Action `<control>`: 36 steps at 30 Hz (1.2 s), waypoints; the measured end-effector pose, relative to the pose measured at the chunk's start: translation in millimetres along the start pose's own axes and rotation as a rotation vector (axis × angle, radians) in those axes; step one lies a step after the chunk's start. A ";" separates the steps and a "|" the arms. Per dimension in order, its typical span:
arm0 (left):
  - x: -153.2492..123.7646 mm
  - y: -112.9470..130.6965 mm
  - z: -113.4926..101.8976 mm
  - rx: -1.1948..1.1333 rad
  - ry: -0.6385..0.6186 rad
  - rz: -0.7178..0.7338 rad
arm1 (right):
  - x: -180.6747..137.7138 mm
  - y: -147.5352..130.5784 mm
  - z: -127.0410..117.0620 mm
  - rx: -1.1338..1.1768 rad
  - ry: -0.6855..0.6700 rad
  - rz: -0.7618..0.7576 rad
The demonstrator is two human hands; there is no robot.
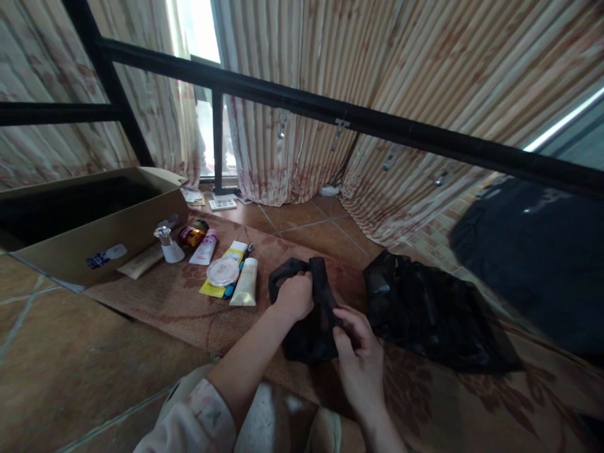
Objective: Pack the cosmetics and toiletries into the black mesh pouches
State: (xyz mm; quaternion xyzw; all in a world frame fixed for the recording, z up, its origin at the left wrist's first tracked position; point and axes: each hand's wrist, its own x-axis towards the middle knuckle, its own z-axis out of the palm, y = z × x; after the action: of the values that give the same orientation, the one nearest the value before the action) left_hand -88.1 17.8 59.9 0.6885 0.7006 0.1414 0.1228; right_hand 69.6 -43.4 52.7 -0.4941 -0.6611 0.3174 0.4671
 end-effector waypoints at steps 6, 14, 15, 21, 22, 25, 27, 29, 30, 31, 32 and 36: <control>-7.7 -0.7 -14.3 -0.050 0.048 0.026 | 0.4 0.9 0.6 -0.003 0.024 0.012; -17.0 -6.7 -25.2 -0.263 0.158 0.131 | 0.8 0.0 1.9 -0.023 0.046 0.027; -17.6 -7.4 -26.1 -0.297 0.172 0.141 | 0.8 -0.1 2.1 -0.024 0.051 0.030; -22.0 -11.5 -33.0 -0.484 0.271 0.242 | 1.0 -0.4 3.1 -0.046 0.074 0.044; -22.8 -12.2 -33.8 -0.508 0.294 0.250 | 1.0 -0.5 3.2 -0.047 0.078 0.043; -24.1 -14.2 -34.9 -0.559 0.358 0.240 | 1.1 -0.2 3.9 -0.041 0.080 0.043; -23.8 -16.3 -35.2 -0.573 0.380 0.208 | 1.3 0.7 4.6 -0.034 0.083 0.046; -22.6 -19.9 -36.5 -0.557 0.386 0.161 | 1.6 1.8 5.2 -0.032 0.091 0.041; -21.8 -22.7 -37.8 -0.529 0.390 0.133 | 1.7 2.3 5.5 -0.036 0.097 0.036; -20.9 -26.2 -39.6 -0.484 0.400 0.098 | 1.7 2.7 5.6 -0.040 0.101 0.033; -20.1 -30.6 -41.8 -0.422 0.416 0.050 | 1.7 3.1 5.7 -0.046 0.103 0.032; -19.2 -56.3 -52.0 -0.104 0.447 -0.312 | 1.3 3.3 5.3 -0.045 0.113 0.042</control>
State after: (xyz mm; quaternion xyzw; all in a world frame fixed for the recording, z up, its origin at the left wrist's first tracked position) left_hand -159.2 -3.5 87.2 0.5168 0.7997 0.3048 0.0206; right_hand 65.7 -40.9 48.2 -0.5356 -0.6300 0.2836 0.4856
